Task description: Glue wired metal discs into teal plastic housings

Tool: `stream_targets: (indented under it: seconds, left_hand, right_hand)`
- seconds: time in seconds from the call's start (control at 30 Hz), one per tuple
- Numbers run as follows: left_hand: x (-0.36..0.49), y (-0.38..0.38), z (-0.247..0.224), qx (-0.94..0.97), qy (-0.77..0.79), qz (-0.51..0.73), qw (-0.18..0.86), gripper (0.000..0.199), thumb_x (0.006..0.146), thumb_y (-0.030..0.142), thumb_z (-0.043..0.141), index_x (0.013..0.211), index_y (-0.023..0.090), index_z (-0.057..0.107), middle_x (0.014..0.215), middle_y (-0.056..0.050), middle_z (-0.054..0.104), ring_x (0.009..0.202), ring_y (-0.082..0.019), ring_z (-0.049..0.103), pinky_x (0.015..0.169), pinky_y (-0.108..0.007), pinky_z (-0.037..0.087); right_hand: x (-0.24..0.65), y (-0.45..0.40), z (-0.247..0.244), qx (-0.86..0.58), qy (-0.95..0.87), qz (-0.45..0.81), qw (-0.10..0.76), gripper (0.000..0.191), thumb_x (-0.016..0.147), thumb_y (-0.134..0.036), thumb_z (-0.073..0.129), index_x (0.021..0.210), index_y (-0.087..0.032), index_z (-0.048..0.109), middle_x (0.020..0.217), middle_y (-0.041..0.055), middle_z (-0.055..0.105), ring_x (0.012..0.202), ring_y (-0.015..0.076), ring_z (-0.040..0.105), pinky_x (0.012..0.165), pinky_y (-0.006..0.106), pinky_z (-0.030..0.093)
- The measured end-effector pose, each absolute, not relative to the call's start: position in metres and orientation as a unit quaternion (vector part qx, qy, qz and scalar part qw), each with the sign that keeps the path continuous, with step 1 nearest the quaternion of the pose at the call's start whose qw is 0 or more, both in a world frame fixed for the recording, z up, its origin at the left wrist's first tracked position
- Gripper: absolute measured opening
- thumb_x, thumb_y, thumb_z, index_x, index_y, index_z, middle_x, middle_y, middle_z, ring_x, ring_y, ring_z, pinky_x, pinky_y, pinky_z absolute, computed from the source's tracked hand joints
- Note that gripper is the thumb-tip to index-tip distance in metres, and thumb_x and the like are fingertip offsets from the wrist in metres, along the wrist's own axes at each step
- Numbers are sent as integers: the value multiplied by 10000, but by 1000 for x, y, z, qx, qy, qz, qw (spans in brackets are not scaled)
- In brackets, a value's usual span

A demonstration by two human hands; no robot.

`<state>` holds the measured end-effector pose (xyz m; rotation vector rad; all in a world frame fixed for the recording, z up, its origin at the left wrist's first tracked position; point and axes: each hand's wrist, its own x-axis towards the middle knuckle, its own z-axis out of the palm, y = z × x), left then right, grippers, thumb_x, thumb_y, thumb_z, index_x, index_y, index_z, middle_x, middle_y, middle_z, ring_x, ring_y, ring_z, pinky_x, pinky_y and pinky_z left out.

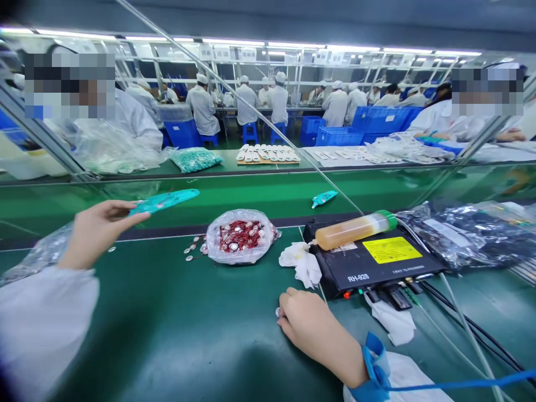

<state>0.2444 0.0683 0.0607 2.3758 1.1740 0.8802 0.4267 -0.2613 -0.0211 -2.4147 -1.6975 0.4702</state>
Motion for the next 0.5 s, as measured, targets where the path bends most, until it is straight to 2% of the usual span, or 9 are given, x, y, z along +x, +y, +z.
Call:
stream_targets:
  seconds: [0.1,0.17,0.23,0.33,0.4,0.5]
  left_hand:
    - [281,80,38,832,433,314,151,392,917,427,420,873,109,646,814,35,678,812,-154,629,824,-342,471]
    - [301,87,20,818,461,319,131,273,905,369,513,961,124,619,934,-42,668,845,-161,631,790,-373,508]
    - [318,91,2,811,481,312,121,259,898,346,538,1039,137,595,1033,-65,638,893,-180,624,792,-385,515]
    - [333,92,-14,813,495,289,105,300,886,337,555,1122,151,564,1172,-87,578,1025,-226,577,866,-441,480]
    - [334,89,-18,816,499,279,83,369,876,335,565,1203,172,518,1315,-104,477,1152,-270,494,942,-495,419]
    - [313,88,-13,826,501,255,46,479,862,350,577,1293,190,442,1440,-112,331,1260,-311,378,999,-528,351]
  right_hand:
    - [424,-259,-26,-780,-598,154,106,183,787,-8,486,789,-168,574,830,27,601,757,171,596,654,268,400]
    - [422,-257,-29,-761,-620,142,126,208,777,7,478,803,-175,576,845,22,589,774,170,584,670,272,410]
    - [420,-255,-32,-751,-633,132,135,220,774,8,477,830,-180,576,866,23,581,786,175,575,680,281,420]
    - [420,-254,-34,-745,-642,123,134,215,789,-13,480,877,-188,570,891,29,570,805,191,566,693,306,442]
    - [420,-255,-37,-742,-649,112,129,201,794,-29,487,881,-193,565,895,34,564,817,202,565,698,323,453]
    - [423,-257,-48,-734,-667,61,109,186,778,-23,468,800,-190,548,835,38,560,774,211,574,643,324,460]
